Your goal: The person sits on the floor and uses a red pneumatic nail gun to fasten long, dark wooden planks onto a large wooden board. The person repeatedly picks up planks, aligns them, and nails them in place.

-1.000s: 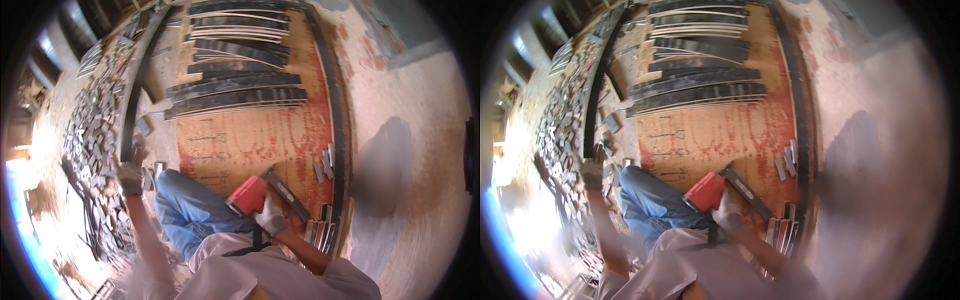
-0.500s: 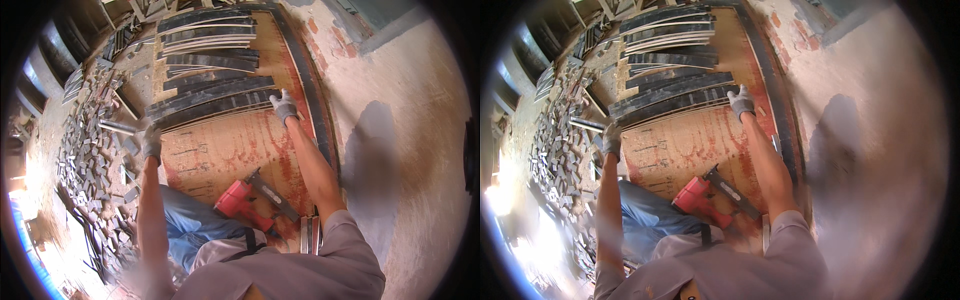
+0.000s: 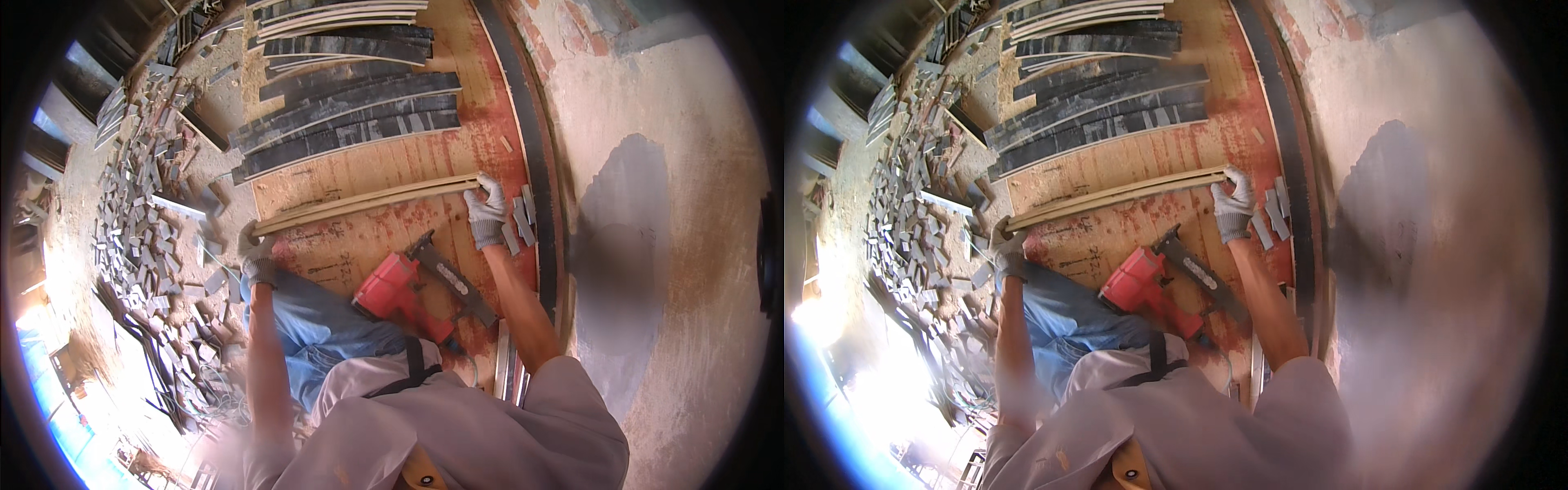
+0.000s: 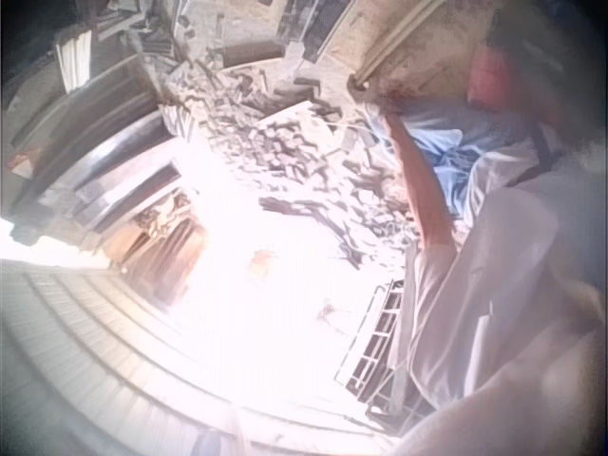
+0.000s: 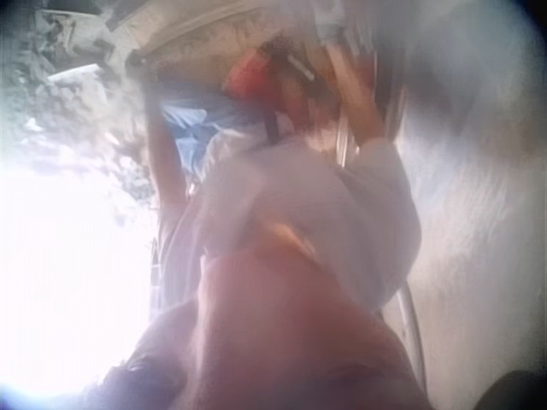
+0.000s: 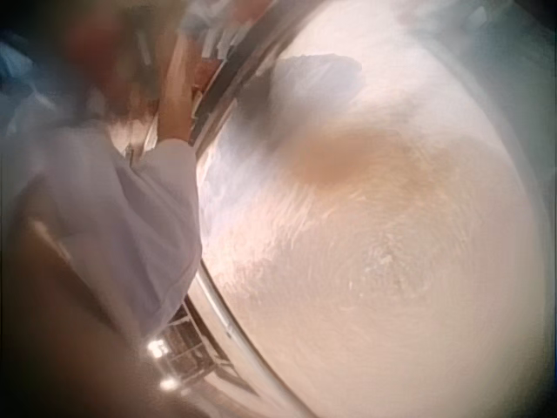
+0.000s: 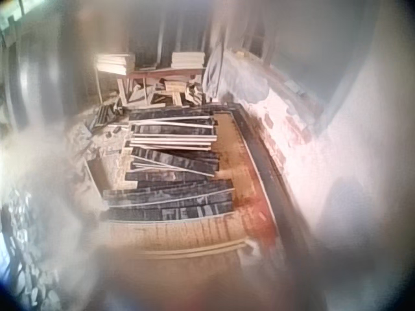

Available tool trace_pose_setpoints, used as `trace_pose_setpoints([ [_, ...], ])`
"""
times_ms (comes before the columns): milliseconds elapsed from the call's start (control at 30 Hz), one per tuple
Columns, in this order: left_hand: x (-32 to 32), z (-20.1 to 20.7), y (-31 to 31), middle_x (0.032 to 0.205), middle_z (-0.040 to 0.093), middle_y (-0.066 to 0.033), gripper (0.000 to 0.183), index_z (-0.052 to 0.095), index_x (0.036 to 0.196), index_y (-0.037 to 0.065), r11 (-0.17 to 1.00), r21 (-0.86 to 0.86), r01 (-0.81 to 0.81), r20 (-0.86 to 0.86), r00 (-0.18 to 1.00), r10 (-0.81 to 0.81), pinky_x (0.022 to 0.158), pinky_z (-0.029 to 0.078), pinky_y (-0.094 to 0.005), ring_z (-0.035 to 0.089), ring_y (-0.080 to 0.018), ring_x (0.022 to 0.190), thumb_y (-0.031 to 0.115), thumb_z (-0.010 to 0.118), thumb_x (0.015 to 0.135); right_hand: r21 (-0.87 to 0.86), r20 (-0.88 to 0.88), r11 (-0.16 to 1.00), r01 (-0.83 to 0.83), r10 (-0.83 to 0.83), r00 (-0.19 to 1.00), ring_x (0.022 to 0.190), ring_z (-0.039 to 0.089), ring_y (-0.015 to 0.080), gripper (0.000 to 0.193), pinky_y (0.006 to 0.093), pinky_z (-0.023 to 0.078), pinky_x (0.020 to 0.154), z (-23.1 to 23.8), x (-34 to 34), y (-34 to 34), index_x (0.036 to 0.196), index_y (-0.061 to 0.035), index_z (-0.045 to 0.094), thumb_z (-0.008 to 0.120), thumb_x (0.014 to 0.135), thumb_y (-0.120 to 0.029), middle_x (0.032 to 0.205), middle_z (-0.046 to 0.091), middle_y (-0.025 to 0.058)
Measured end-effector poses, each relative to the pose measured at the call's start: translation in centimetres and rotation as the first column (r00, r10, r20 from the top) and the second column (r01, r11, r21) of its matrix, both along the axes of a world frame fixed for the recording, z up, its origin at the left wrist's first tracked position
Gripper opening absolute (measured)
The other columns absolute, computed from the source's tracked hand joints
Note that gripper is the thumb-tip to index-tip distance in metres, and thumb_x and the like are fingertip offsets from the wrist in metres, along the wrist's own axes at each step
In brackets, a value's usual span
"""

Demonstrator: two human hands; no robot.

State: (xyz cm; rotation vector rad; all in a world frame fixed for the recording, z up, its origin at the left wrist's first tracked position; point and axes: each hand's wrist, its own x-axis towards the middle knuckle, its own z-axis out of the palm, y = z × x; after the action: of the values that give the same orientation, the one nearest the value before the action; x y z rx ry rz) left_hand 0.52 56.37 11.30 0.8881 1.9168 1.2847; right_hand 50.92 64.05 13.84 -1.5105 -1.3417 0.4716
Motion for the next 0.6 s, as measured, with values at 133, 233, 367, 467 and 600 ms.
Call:
trace_pose_setpoints([
  [133,2.7,2.3,-0.8,0.111,0.068,-0.0105,0.052,0.06,0.125,0.0,0.99,-0.14,0.001,-0.038,0.999,-0.006,0.082,0.053,-0.0274,0.064,-0.0153,0.095,0.008,0.079,0.077,-0.131,0.006,0.989,0.062,-0.062,0.998,0.107,0.065,0.0223,0.041,0.0335,0.053,0.093,-0.3,0.8,-2.3,0.121,-0.004,0.063,0.075,0.081,-0.002,0.122,0.066,0.0142],
  [233,3.0,2.0,0.2,0.108,0.069,-0.0103,0.06,0.056,0.132,0.0,0.987,-0.139,0.08,-0.158,0.982,-0.102,0.082,0.053,-0.0285,0.066,-0.0159,0.09,0.018,0.08,0.08,-0.123,-0.056,0.988,0.092,-0.1,0.993,0.103,0.066,0.0215,0.049,0.0321,0.054,0.09,-1.2,1.7,-2.3,0.129,-0.005,0.06,0.074,0.082,-0.001,0.12,0.067,0.0125],
  [367,1.3,0.8,-0.1,0.104,0.071,-0.0108,0.05,0.061,0.126,-0.003,0.992,-0.092,-0.08,0.166,0.981,0.095,0.084,0.051,-0.0281,0.065,-0.0171,0.092,0.024,0.076,0.086,-0.19,-0.379,0.979,0.075,-0.143,0.914,0.102,0.065,0.019,0.056,0.0308,0.054,0.087,-2.2,-0.4,-1.8,0.135,-0.0053,0.055,0.073,0.083,0.001,0.12,0.066,0.0121],
  [467,2.3,1.3,0.2,0.104,0.071,-0.0111,0.042,0.066,0.118,-0.005,0.986,-0.118,-0.12,0.123,0.983,0.134,0.086,0.051,-0.0283,0.065,-0.0172,0.093,0.023,0.075,0.088,-0.263,-0.304,0.943,0.204,-0.281,0.91,0.1,0.064,0.0185,0.055,0.0312,0.055,0.085,-1.6,-0.7,-2.6,0.136,-0.0056,0.055,0.072,0.084,0.001,0.119,0.065,0.0127],
  [600,2.5,3.0,0.9,0.103,0.071,-0.0098,0.038,0.068,0.116,-0.003,0.979,-0.186,-0.082,0.037,0.995,0.09,0.088,0.049,-0.0274,0.064,-0.0167,0.094,0.02,0.076,0.086,-0.169,-0.478,0.986,-0.011,-0.072,0.876,0.093,0.065,0.0161,0.045,0.0302,0.056,0.079,0.0,1.1,-4.8,0.127,-0.0009,0.059,0.075,0.084,-0.004,0.112,0.068,0.011],
])
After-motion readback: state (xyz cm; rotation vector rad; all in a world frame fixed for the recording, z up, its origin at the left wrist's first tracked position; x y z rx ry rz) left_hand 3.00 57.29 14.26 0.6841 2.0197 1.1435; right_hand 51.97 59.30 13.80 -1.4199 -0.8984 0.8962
